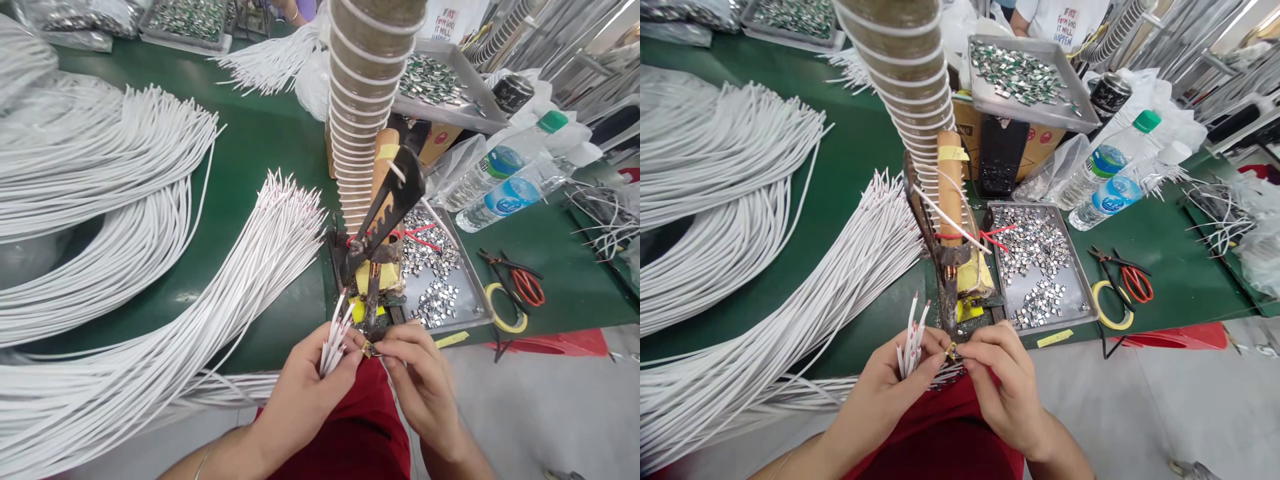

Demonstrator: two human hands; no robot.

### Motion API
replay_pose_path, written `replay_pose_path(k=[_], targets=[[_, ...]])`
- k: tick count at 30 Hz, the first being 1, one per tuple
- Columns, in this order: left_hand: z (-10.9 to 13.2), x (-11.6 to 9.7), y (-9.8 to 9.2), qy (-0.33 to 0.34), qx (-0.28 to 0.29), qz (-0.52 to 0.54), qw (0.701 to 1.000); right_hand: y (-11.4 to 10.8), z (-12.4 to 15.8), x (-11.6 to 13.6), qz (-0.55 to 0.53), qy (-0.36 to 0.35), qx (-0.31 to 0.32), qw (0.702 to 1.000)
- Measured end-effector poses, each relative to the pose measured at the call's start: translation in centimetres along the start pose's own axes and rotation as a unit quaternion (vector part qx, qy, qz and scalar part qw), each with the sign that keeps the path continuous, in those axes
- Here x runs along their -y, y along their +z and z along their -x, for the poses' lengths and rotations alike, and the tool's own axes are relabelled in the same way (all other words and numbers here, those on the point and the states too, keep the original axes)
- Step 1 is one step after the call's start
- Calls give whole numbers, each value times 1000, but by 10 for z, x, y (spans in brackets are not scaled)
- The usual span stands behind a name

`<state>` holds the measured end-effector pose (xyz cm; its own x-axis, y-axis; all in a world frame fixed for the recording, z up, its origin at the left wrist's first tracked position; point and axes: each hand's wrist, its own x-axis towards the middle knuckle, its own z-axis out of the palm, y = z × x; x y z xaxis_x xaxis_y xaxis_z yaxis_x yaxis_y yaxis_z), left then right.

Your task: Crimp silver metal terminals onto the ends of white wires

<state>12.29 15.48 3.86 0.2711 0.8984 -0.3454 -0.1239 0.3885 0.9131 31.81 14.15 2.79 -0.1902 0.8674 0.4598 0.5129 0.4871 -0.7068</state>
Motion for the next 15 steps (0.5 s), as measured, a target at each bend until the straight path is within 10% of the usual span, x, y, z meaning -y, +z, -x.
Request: replay_pose_path(k=[15], targets=[[-11,-1,-3,20,-22,45,999,11,6,-3,95,-46,-66,992]])
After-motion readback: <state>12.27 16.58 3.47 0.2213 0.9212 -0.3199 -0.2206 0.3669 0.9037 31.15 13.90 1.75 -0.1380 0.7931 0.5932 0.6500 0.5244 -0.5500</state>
